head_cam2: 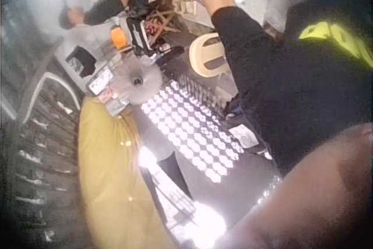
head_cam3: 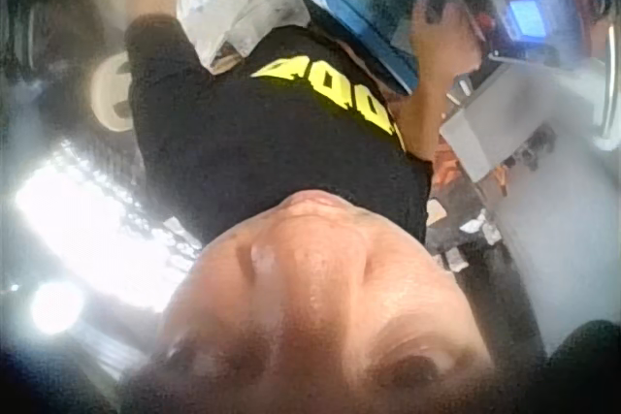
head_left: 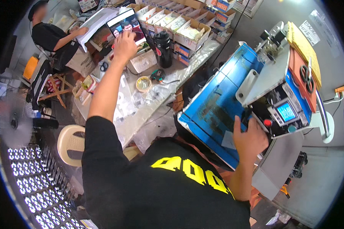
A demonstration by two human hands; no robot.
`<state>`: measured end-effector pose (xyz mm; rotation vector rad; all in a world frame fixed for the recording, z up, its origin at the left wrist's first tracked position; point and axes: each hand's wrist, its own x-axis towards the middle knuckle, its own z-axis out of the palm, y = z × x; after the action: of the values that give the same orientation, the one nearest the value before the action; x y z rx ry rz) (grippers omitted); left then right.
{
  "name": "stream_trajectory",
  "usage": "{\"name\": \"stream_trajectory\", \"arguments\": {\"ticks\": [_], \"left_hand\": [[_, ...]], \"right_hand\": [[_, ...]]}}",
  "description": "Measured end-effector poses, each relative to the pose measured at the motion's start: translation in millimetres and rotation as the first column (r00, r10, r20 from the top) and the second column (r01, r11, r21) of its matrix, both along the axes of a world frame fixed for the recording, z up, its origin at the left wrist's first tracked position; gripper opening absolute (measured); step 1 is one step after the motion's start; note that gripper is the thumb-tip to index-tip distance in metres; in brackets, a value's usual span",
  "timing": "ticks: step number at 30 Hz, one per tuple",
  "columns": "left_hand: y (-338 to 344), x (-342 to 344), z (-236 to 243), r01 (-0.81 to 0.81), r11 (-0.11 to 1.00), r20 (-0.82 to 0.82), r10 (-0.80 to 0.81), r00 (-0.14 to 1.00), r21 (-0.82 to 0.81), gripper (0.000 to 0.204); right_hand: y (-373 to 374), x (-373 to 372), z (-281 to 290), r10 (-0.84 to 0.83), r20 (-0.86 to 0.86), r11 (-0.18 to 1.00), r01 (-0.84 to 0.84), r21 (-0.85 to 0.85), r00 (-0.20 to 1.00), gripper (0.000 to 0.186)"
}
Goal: The person places a black t-shirt onto a heat press, aligns a printed design on the shirt, and then later prepares a black hoodie for printing by aligning it on the same machine.
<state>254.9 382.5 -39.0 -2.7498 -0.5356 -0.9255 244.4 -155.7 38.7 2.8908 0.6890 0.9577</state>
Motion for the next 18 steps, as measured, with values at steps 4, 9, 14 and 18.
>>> {"name": "stream_trajectory", "arguments": {"ticks": [4, 9, 14, 18], "left_hand": [[71, 64, 33, -0.244, 0.952, -0.169, 0.275, 0.946, 0.184, 0.053], [118, 121, 39, -0.357, 0.854, -0.261, 0.469, 0.844, 0.378, 0.055], [129, 136, 49, -0.288, 0.931, -0.418, 0.358, 0.835, 0.224, 0.036], [129, 138, 52, -0.229, 0.941, -0.451, 0.322, 0.832, 0.25, 0.033]], "right_hand": [[6, 1, 0, -0.048, 0.002, 0.999, 0.048, -0.018, 0.999, 0.049], [10, 0, -1, -0.083, -0.039, 0.997, 0.083, 0.002, 0.996, 0.05], [18, 1, 0, -0.107, -0.019, 0.994, 0.107, -0.008, 0.994, 0.049], [16, 1, -4, -0.147, -0.018, 0.989, 0.147, -0.008, 0.989, 0.047]]}}
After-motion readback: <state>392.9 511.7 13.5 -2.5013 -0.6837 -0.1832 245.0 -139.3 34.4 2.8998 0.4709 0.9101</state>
